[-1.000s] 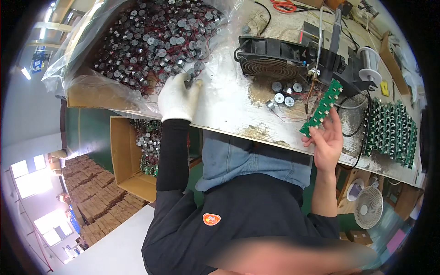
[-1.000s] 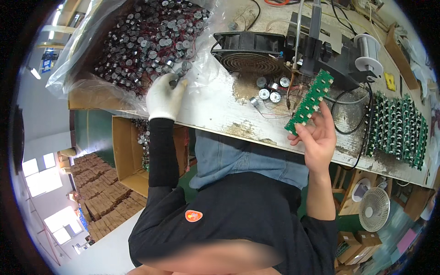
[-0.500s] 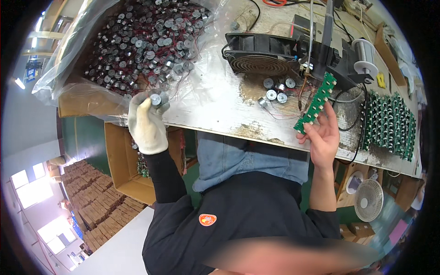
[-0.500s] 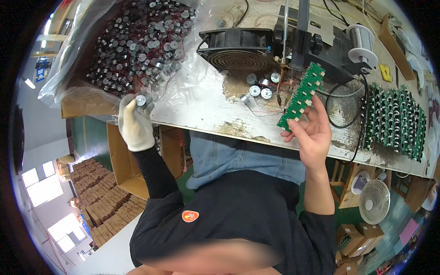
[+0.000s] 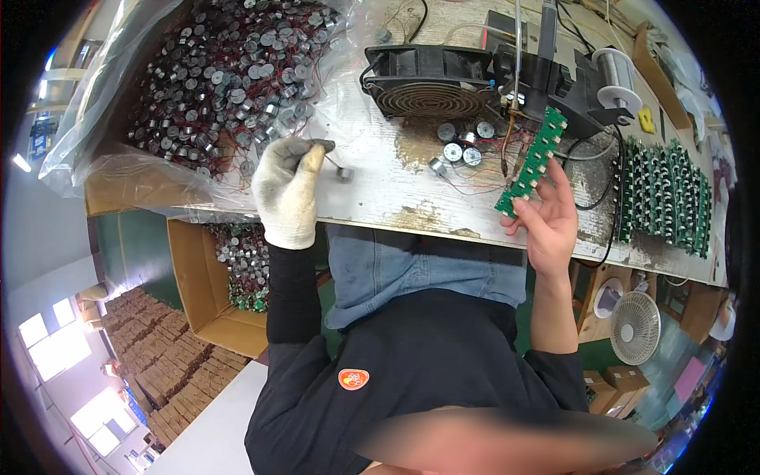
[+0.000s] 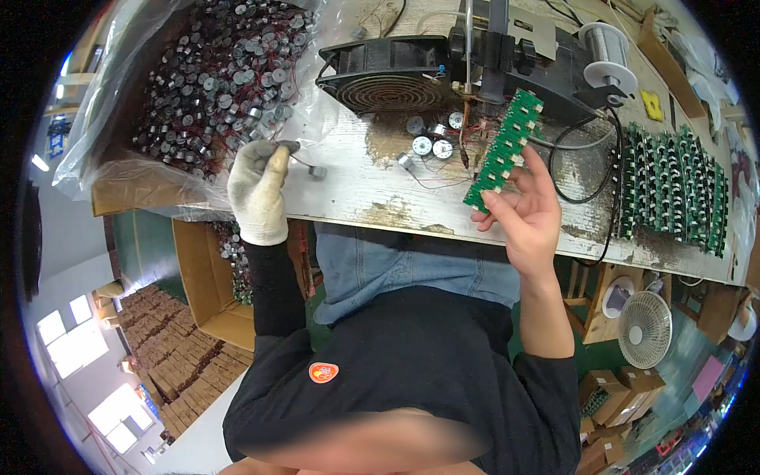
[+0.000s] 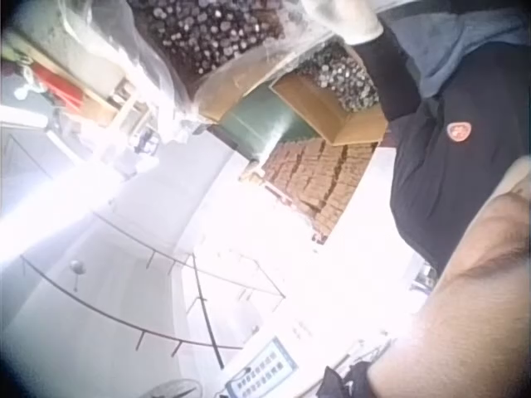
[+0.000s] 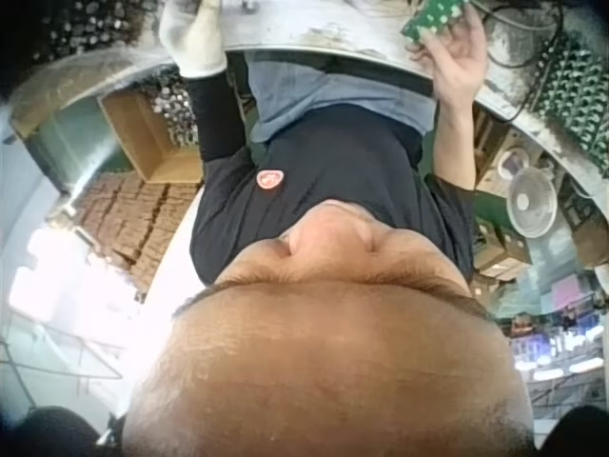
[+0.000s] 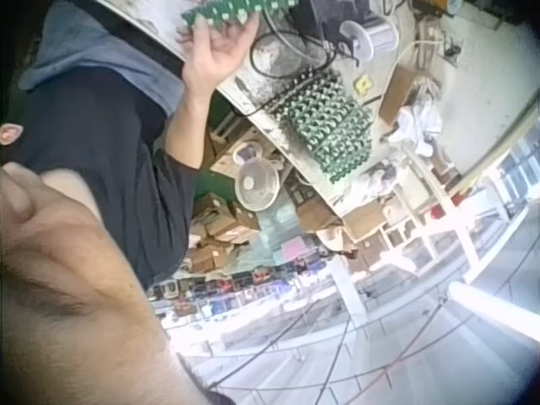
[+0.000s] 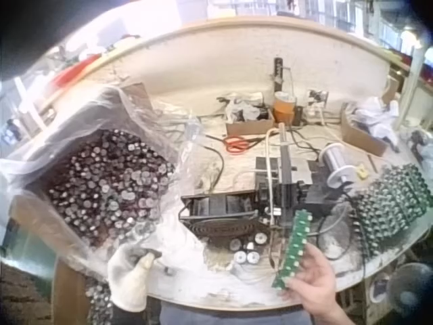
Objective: The person solders electronic components onto a PCB at a workstation using a soldering iron and solder wire.
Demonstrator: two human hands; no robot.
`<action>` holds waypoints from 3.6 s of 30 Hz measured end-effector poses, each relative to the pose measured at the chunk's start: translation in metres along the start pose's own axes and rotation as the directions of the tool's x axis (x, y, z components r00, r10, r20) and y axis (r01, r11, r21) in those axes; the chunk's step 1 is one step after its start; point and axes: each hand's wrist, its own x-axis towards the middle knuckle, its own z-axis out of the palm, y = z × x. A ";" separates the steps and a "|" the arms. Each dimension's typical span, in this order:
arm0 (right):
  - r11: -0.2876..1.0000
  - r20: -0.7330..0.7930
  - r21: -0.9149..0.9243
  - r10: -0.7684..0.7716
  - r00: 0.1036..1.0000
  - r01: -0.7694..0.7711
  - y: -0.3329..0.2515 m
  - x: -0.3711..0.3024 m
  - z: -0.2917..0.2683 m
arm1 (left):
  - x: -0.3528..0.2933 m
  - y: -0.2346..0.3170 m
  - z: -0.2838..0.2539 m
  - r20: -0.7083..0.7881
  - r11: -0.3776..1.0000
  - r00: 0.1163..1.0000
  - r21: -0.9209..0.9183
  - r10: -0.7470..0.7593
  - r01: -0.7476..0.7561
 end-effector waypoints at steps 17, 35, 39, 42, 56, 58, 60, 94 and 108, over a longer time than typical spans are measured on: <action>0.997 0.063 0.083 0.004 0.998 -0.010 0.002 0.000 0.000 | -0.043 0.005 0.063 0.256 0.941 0.942 0.201 0.219 -0.273; 0.987 0.030 0.159 0.025 0.999 -0.029 -0.004 0.005 0.006 | -0.057 0.021 0.112 0.655 0.858 0.650 -0.004 -0.385 0.513; 0.983 0.002 0.181 0.014 1.000 -0.014 -0.005 0.004 0.007 | -0.054 0.015 0.116 0.672 0.845 0.635 -0.025 -0.381 0.534; 0.982 -0.008 0.191 -0.006 1.000 0.007 -0.004 0.005 0.006 | -0.053 0.014 0.118 0.645 0.785 0.631 -0.078 -0.431 0.615; 0.984 -0.001 0.179 0.002 1.000 -0.002 -0.007 0.005 0.005 | -0.054 0.010 0.122 0.648 0.834 0.659 -0.067 -0.381 0.548; 0.983 0.004 0.183 0.008 1.000 -0.009 -0.009 0.005 0.005 | -0.051 0.010 0.123 0.664 0.820 0.616 -0.009 -0.423 0.573; 0.982 0.009 0.186 0.015 1.000 -0.016 -0.010 0.006 0.005 | -0.050 0.010 0.124 0.666 0.827 0.621 -0.011 -0.413 0.562; 0.983 -0.004 0.183 -0.017 1.000 0.017 -0.009 0.004 0.007 | -0.054 0.011 0.126 0.659 0.737 0.633 -0.175 -0.406 0.653; 0.982 0.003 0.184 -0.030 1.000 0.029 -0.012 0.004 0.010 | -0.053 0.020 0.124 0.646 0.698 0.628 -0.199 -0.434 0.687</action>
